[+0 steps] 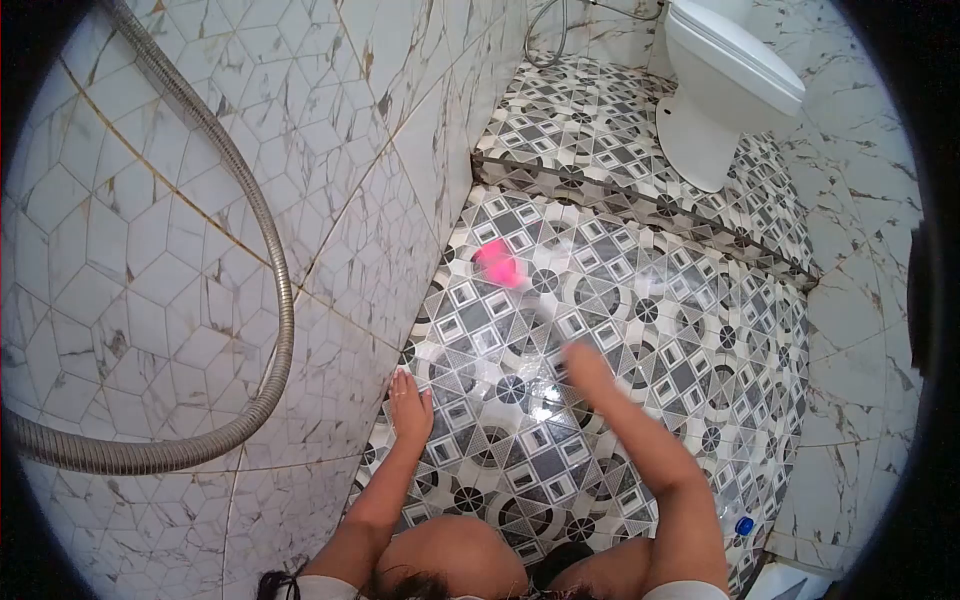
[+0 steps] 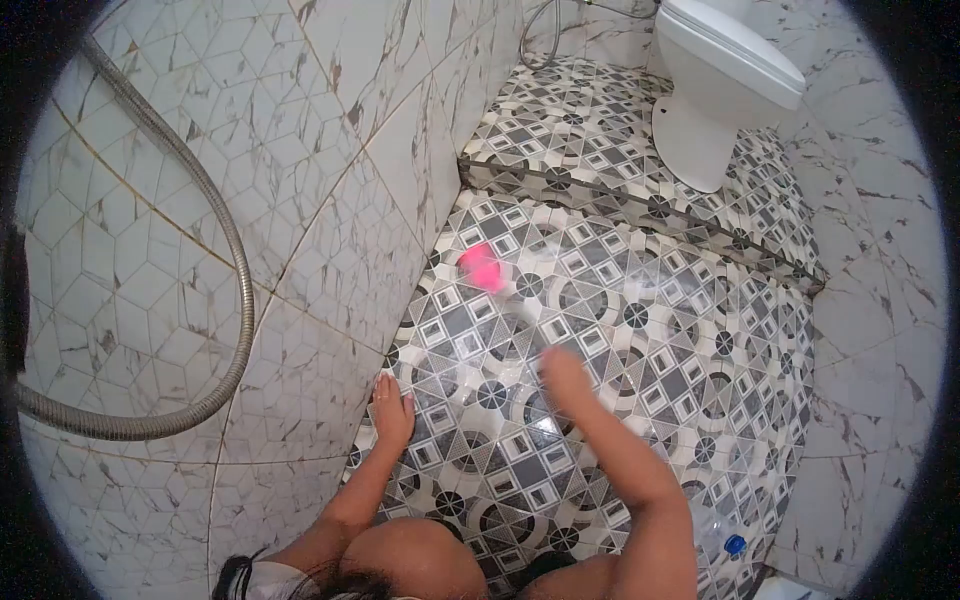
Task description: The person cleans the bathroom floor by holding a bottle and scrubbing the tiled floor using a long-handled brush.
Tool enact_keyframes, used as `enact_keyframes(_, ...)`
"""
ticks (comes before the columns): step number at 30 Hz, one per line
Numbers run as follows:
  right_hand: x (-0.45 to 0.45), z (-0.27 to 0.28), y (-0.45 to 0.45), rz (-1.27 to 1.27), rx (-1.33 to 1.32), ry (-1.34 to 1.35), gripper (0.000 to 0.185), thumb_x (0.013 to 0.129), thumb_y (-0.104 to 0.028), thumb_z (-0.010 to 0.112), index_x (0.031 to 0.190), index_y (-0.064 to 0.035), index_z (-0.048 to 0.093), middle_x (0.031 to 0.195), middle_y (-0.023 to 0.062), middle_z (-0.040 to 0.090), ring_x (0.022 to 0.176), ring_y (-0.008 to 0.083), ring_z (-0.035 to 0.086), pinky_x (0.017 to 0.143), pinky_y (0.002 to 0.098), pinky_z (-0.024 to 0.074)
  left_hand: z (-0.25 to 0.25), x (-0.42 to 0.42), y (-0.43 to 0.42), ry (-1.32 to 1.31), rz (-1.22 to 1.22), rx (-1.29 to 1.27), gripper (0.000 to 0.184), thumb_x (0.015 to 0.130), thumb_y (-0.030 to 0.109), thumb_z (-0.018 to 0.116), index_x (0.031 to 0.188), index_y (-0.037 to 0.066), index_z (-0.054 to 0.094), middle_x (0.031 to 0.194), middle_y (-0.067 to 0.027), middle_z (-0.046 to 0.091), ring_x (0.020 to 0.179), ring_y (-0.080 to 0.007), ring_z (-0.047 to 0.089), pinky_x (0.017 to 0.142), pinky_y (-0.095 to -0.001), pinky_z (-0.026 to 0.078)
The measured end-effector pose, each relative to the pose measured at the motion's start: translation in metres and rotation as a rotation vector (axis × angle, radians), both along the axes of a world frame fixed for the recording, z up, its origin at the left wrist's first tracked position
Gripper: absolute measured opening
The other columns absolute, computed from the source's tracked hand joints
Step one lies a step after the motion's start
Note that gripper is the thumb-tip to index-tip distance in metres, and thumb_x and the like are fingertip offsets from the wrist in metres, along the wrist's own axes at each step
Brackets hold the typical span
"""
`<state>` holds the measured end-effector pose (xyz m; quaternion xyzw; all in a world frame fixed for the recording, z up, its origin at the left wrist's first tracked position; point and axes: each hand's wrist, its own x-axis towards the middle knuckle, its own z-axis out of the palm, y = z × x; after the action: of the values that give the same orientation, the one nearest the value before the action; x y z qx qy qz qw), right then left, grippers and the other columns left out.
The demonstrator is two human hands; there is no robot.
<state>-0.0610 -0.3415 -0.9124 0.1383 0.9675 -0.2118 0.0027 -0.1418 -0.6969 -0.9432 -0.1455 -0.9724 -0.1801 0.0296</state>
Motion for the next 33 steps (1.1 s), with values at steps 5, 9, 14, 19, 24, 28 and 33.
enact_keyframes(5,-0.009,0.033,-0.03,0.002,-0.013,-0.223,0.041,0.093,-0.039,0.04,0.095,-0.0023,0.057,0.078,0.0198,0.064,0.076,0.0383,0.063,0.068,0.0486,0.0496,0.0,-0.021,0.014,-0.088,-0.047,-0.08,0.067,0.081,0.036,0.059,0.129,-0.005,0.04,0.142,-0.0203,0.032,0.134,-0.0334,0.024,0.107,-0.052,0.019)
enact_keyframes(9,-0.041,0.048,0.03,-0.357,-0.088,-0.064,0.039,0.095,-0.033,0.038,0.089,0.0002,0.058,0.078,0.0214,0.063,0.075,0.036,0.063,0.065,0.0486,0.0486,0.022,-0.039,0.047,-0.172,-0.149,-0.205,0.097,0.067,0.054,0.068,0.135,-0.005,0.031,0.147,-0.0193,0.021,0.138,-0.0327,0.015,0.106,-0.0581,0.014)
enact_keyframes(14,-0.016,0.032,-0.047,-0.014,-0.153,-0.273,0.036,0.094,-0.032,0.035,0.095,-0.003,0.058,0.085,0.0237,0.063,0.079,0.0399,0.062,0.072,0.0507,0.0477,0.021,-0.05,0.085,-0.436,-0.19,-0.383,0.149,0.042,0.075,0.072,0.141,-0.004,-0.006,0.148,-0.0251,-0.01,0.139,-0.0363,-0.009,0.106,-0.0606,0.005)
enact_keyframes(19,-0.001,0.035,0.07,-0.457,-0.018,-0.119,0.045,0.096,-0.037,0.03,0.092,0.0001,0.056,0.084,0.0243,0.063,0.077,0.0406,0.062,0.069,0.0512,0.0478,0.034,-0.049,0.095,-0.555,-0.167,-0.472,0.154,0.04,0.076,0.072,0.139,-0.005,-0.014,0.147,-0.0252,-0.017,0.136,-0.0367,-0.018,0.106,-0.0596,0.003)
enact_keyframes(24,0.04,0.029,-0.002,-0.24,-0.208,-0.183,0.044,0.096,-0.037,0.03,0.093,-0.0006,0.055,0.09,0.0252,0.062,0.088,0.0401,0.06,0.076,0.05,0.0456,0.036,-0.063,0.107,-0.741,-0.137,-0.648,0.157,0.039,0.08,0.069,0.138,-0.003,-0.021,0.144,-0.0242,-0.025,0.134,-0.038,-0.024,0.106,-0.0602,0.002)
enact_keyframes(28,0.053,0.05,0.007,-0.272,-0.139,-0.356,0.037,0.093,-0.035,0.039,0.092,-0.0026,0.056,0.086,0.0236,0.063,0.082,0.0409,0.061,0.072,0.0501,0.0473,0.038,-0.068,0.116,-0.801,-0.135,-0.762,0.159,0.036,0.082,0.068,0.137,-0.002,-0.022,0.144,-0.0229,-0.026,0.133,-0.038,-0.026,0.107,-0.0583,0.003)
enact_keyframes(33,0.117,0.027,0.158,-0.976,0.004,-0.015,0.02,0.086,-0.02,0.048,0.085,-0.0035,0.058,0.077,0.0217,0.062,0.074,0.0399,0.061,0.061,0.0469,0.0479,0.035,-0.074,0.115,-0.817,-0.163,-0.829,0.163,0.035,0.081,0.07,0.134,-0.005,-0.027,0.142,-0.0253,-0.03,0.132,-0.0397,-0.026,0.106,-0.0599,0.008)
